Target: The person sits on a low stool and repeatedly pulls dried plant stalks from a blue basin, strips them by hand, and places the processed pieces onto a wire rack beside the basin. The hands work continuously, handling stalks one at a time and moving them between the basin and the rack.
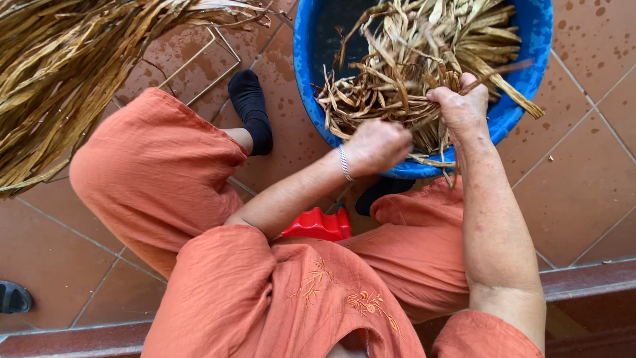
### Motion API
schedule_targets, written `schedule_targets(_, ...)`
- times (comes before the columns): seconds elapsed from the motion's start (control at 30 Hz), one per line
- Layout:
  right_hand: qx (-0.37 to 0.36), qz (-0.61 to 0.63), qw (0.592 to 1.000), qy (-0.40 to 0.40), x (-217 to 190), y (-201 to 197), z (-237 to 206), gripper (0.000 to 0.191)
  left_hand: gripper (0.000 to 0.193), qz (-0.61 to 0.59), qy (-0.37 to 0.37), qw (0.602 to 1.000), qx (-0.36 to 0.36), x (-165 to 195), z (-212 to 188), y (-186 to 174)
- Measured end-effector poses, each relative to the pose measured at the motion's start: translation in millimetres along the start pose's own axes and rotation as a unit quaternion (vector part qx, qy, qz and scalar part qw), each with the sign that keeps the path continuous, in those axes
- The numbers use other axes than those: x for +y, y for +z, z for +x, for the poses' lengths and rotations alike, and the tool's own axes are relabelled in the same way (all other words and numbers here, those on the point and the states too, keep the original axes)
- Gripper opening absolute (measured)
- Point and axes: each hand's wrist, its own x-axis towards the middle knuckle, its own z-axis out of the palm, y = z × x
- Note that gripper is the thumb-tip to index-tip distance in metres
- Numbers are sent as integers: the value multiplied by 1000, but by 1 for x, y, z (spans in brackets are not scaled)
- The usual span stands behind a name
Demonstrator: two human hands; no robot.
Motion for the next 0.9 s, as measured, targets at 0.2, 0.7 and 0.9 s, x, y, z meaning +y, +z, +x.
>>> schedule_targets(0.2, -121, 165, 978, -43, 10, 4, -34, 29, 51, 168, 123, 903, 376, -26, 7, -47)
schedule_targets(0.7, -74, 106, 987, 92, 13, 0, -54, 27, 21, -38, -48, 968, 243, -92, 1, -25)
schedule_targets(0.9, -67, 116, 984, 114, 18, -3, -51, 25, 13, 116, -62, 967, 219, -80, 22, -15)
